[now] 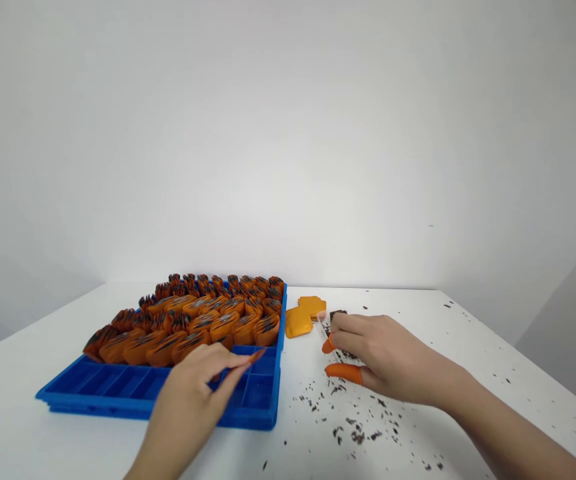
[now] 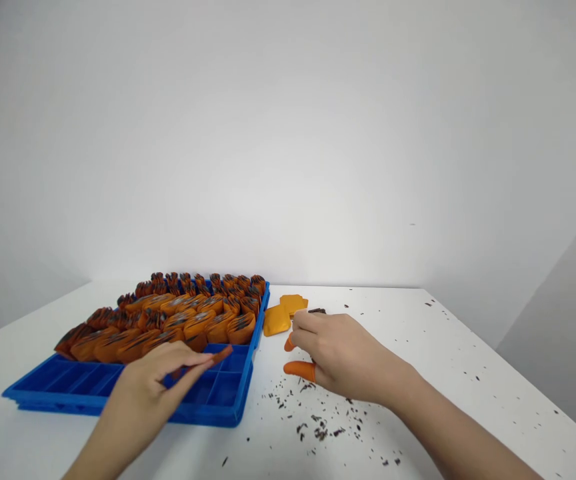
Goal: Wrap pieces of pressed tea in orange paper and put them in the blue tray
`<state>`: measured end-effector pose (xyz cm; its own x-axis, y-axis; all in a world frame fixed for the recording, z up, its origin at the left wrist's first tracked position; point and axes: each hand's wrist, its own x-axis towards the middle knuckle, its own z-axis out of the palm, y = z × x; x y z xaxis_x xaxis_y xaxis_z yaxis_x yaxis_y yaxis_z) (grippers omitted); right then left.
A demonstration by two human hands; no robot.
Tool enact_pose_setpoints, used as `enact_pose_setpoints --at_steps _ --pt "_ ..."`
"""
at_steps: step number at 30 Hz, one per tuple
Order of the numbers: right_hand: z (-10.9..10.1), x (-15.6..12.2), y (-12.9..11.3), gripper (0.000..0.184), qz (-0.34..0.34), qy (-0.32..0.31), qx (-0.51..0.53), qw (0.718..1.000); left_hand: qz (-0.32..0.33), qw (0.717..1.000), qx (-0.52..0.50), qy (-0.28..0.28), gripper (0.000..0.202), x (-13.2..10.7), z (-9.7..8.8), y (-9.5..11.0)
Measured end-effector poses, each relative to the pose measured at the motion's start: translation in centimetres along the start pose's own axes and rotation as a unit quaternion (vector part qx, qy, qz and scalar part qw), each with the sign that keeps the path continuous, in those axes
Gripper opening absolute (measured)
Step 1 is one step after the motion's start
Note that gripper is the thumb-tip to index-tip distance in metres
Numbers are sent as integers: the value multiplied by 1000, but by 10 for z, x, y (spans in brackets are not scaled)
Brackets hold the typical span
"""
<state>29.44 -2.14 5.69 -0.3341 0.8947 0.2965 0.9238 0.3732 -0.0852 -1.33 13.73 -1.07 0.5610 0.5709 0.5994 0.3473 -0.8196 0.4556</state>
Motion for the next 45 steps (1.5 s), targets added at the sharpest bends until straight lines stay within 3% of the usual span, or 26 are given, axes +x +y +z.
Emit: enact_pose_setpoints --at_steps 3,6,13,20,25,32,36,39,42,45 --pt "-1 -1 -2 26 -4 1 0 1000 -57 998 33 11 26 -2 -20 -39" --pt "0 -1 -3 25 -5 -6 -6 1000 -96 994 54 -1 29 -3 -25 -66" --pt "-3 -3 -4 22 -15 -14 -27 999 -106 988 110 -23 33 -5 -11 -83" --pt "-8 -3 -4 26 -15 -29 -29 999 -56 969 239 -5 49 -5 4 -82" --pt "-6 -2 2 23 7 -38 -30 999 -35 960 278 -11 43 -5 6 -81" --pt "-4 1 11 15 34 -51 -36 997 -9 941 336 32 31 -14 10 -74" --pt "-5 1 14 14 42 -44 -40 997 -12 931 355 85 28 -17 11 -71" --pt "-7 -1 16 16 37 -35 -34 998 10 933 340 114 25 -15 11 -64" --pt "-11 -3 17 20 36 -19 -37 998 35 961 248 117 16 -7 12 -45" --pt "-16 -4 16 30 41 -7 -54 998 69 986 149 29 16 9 19 -8"
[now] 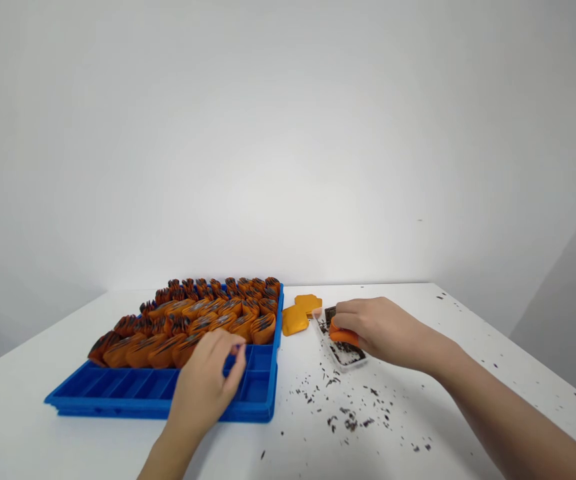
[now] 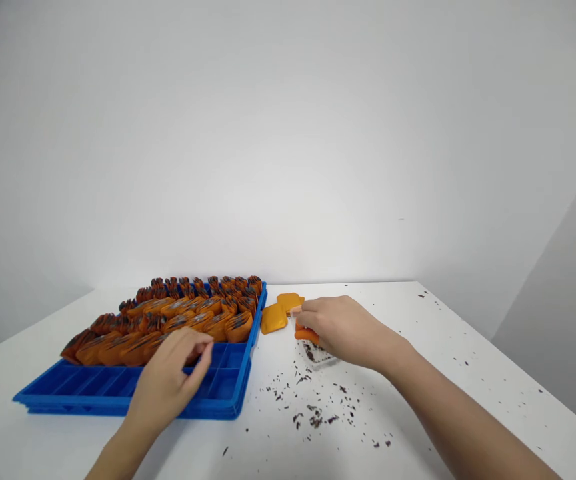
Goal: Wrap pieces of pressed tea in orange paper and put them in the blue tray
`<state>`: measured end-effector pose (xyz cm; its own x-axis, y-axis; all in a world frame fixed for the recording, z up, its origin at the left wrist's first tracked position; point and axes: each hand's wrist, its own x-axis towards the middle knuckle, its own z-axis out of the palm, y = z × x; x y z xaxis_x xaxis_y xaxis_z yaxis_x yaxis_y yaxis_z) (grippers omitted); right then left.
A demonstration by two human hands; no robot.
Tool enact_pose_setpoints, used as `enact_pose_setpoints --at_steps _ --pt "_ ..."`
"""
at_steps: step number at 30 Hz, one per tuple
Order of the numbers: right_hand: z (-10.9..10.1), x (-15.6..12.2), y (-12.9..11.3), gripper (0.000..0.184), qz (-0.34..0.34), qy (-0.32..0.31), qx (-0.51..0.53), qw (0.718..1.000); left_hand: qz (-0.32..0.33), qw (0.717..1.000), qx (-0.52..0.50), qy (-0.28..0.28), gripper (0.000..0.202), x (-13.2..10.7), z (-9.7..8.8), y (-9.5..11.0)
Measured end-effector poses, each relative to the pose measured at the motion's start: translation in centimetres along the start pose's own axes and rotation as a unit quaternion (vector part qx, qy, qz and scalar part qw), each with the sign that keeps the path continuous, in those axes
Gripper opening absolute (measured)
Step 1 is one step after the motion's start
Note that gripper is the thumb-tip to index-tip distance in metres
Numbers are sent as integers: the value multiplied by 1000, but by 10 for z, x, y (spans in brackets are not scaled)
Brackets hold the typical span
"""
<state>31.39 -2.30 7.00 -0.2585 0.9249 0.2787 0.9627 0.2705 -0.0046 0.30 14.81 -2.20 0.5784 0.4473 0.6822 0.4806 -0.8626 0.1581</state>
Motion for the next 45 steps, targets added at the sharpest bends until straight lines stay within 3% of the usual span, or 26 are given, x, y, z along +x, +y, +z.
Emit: enact_pose_setpoints --at_steps 3,6,9,13,19,25,31,37,39,45 --pt "-6 -2 1 33 7 13 -10 1000 54 986 -6 -155 16 29 9 42" --pt "-11 -6 5 36 10 27 -20 999 109 952 65 -277 17 59 36 73" --pt "-15 -9 8 35 9 39 -25 999 114 942 99 -301 18 83 74 82" --pt "-19 -14 11 27 20 34 -21 999 85 938 142 -304 25 98 114 76" --pt "-20 -12 15 34 32 27 -15 999 45 920 190 -341 32 98 134 70" --pt "-19 -9 17 38 48 16 -4 999 11 898 195 -395 32 103 134 71" --pt "-21 -11 13 34 54 -5 -8 998 -7 899 186 -396 31 104 121 75" --pt "-25 -14 8 26 60 -10 -3 998 -8 919 180 -351 19 103 91 86" --pt "-27 -15 6 23 60 -15 2 998 2 924 172 -341 27 97 77 92" --pt "-25 -12 2 16 64 -35 22 997 48 912 136 -384 27 61 55 103"
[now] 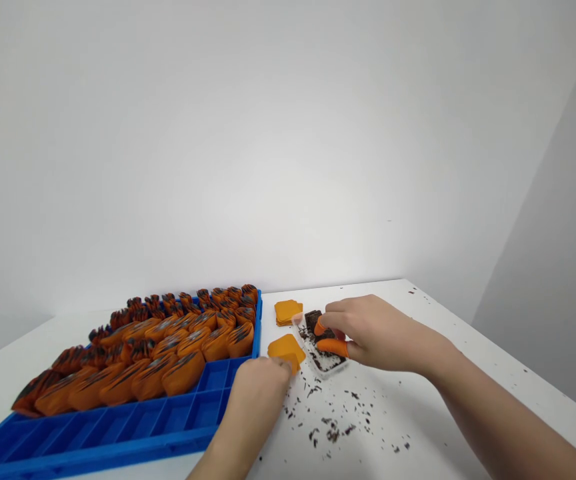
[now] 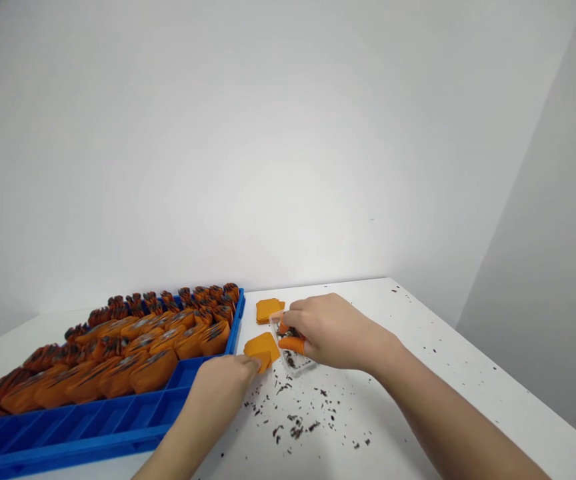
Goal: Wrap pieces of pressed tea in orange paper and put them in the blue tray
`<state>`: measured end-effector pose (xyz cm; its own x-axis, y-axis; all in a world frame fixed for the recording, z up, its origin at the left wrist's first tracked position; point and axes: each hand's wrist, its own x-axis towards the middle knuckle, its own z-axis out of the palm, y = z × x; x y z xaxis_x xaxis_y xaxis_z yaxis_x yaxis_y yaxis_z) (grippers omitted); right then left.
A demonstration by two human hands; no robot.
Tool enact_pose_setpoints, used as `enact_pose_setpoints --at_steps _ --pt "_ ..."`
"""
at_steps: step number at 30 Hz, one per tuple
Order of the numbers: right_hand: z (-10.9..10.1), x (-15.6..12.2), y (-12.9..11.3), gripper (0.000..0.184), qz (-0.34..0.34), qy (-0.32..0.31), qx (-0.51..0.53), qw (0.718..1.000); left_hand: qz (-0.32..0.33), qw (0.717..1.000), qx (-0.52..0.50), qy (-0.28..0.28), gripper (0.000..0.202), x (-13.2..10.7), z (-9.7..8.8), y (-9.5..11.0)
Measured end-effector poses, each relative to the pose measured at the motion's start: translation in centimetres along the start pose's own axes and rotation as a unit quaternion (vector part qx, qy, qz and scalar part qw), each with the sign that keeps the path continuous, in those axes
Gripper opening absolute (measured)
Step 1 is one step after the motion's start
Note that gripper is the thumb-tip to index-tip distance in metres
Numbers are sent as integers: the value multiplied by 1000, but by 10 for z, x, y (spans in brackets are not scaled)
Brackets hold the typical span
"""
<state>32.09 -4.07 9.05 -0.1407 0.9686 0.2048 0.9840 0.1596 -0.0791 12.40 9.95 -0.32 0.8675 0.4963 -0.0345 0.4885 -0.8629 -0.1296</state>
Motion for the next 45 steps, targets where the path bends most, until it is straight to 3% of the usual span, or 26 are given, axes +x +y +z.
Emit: enact_pose_setpoints --at_steps 4,8,10,12,14,16,18,22,25,26,28,30,32,35,42,45 --pt "9 6 -2 12 -5 -9 7 1000 47 999 -9 -11 23 -6 14 -2" --pt "29 9 0 15 -15 -3 17 1000 83 996 -23 19 25 -5 25 -12" --pt "46 9 4 16 -22 17 42 999 83 992 -49 80 28 -6 31 -18" --pt "64 7 8 26 1 54 79 995 75 974 -114 183 27 -8 38 -22" --pt "82 5 11 36 43 87 114 989 71 931 -213 287 24 -8 43 -25" --pt "97 5 11 42 70 99 161 980 61 881 -323 341 22 -7 46 -25" --pt "109 7 10 42 81 108 213 968 40 827 -440 347 18 -4 47 -22" --pt "121 12 7 38 61 151 315 935 20 698 -647 305 15 1 49 -12" --pt "123 14 8 45 52 167 367 914 21 641 -708 295 18 3 50 -4" --pt "124 14 9 47 53 172 374 910 23 637 -712 295 19 2 51 -3" --pt "125 13 12 48 49 190 366 910 36 657 -698 281 18 0 50 -2" --pt "128 11 13 44 28 216 322 921 49 703 -659 264 10 -4 48 -3" --pt "132 9 13 36 -9 235 246 940 72 754 -600 257 17 -7 44 -5" --pt "138 6 10 30 -60 247 147 956 126 798 -530 258 19 -8 38 -8" --pt "136 5 18 28 -106 238 153 953 170 796 -531 236 18 -6 43 -12" --pt "126 5 32 47 -106 200 211 951 171 782 -549 240 14 -6 45 -11"
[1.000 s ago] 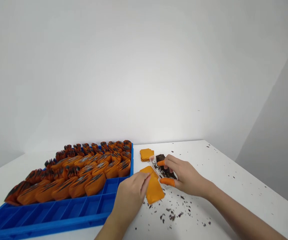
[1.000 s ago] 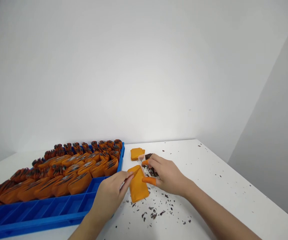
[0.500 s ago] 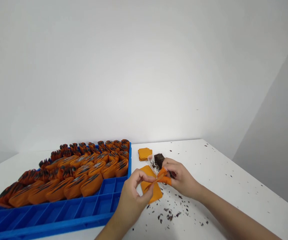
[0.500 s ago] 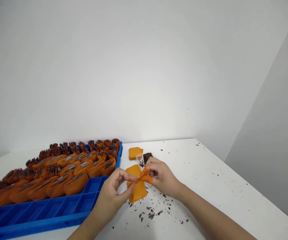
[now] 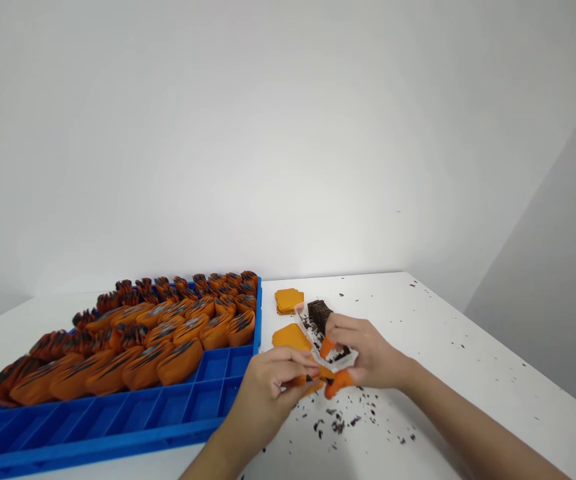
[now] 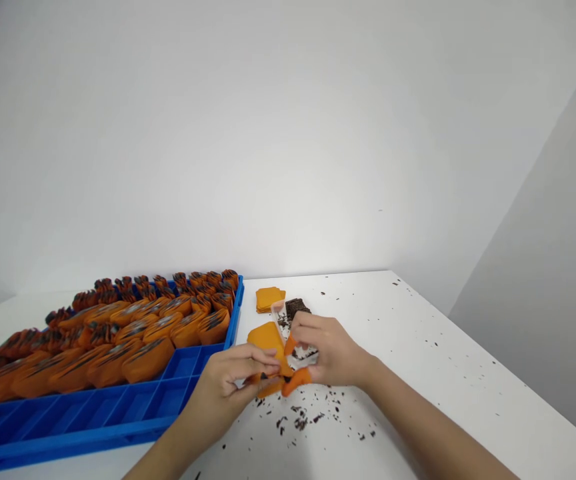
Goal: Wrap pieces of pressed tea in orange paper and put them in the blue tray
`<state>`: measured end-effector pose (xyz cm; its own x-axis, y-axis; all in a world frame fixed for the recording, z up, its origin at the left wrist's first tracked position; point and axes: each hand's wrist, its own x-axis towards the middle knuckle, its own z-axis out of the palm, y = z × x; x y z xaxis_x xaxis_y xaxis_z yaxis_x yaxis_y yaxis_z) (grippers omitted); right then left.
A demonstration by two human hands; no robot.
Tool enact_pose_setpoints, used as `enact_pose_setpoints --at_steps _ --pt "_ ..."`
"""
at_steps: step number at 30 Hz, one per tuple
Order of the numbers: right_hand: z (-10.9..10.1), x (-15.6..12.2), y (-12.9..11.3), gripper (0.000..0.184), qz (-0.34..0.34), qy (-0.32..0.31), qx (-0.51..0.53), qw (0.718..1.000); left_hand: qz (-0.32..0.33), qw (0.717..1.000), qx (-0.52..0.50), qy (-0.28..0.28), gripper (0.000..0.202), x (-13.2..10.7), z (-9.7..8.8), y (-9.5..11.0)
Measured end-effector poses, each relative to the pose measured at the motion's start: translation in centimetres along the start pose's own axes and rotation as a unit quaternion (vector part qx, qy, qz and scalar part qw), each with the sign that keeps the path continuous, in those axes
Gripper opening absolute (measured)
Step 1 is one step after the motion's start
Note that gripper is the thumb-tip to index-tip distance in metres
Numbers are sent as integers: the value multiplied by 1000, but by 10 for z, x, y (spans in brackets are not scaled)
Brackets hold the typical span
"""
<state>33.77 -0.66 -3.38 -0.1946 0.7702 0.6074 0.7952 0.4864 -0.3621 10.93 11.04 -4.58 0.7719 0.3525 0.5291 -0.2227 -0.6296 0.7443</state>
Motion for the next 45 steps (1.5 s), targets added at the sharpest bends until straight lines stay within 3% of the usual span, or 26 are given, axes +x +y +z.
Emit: enact_pose_setpoints --at_steps 2,5,8,12,16,19,25,32,36,40,45 --pt "-11 0 9 59 34 4 5 999 -11 1000 -10 9 8 1 1 2" --pt "-23 -3 23 45 143 38 -74 986 -30 999 -10 25 17 2 4 5" --pt "-29 -7 34 34 239 34 -174 955 -25 999 -15 39 24 1 7 6" --pt "-28 -10 38 32 285 -24 -235 929 -30 999 -16 13 27 -1 12 4" --pt "-20 -9 36 30 303 -67 -249 917 -98 995 1 -15 16 -1 15 7" --pt "-14 -8 36 31 307 -70 -255 914 -152 987 -54 0 3 -2 18 9" --pt "-11 -6 34 18 291 -65 -273 915 -221 959 -177 35 20 -6 27 3" --pt "-13 -6 33 6 244 -61 -286 925 -214 962 -153 73 26 -2 26 3" --pt "-16 -6 32 26 211 -58 -287 932 -207 965 -133 85 26 0 25 6" --pt "-26 -4 28 34 190 -44 -285 939 -214 966 -103 99 24 0 25 4" --pt "-38 0 5 31 115 65 -114 985 -216 967 -72 118 23 0 25 1"
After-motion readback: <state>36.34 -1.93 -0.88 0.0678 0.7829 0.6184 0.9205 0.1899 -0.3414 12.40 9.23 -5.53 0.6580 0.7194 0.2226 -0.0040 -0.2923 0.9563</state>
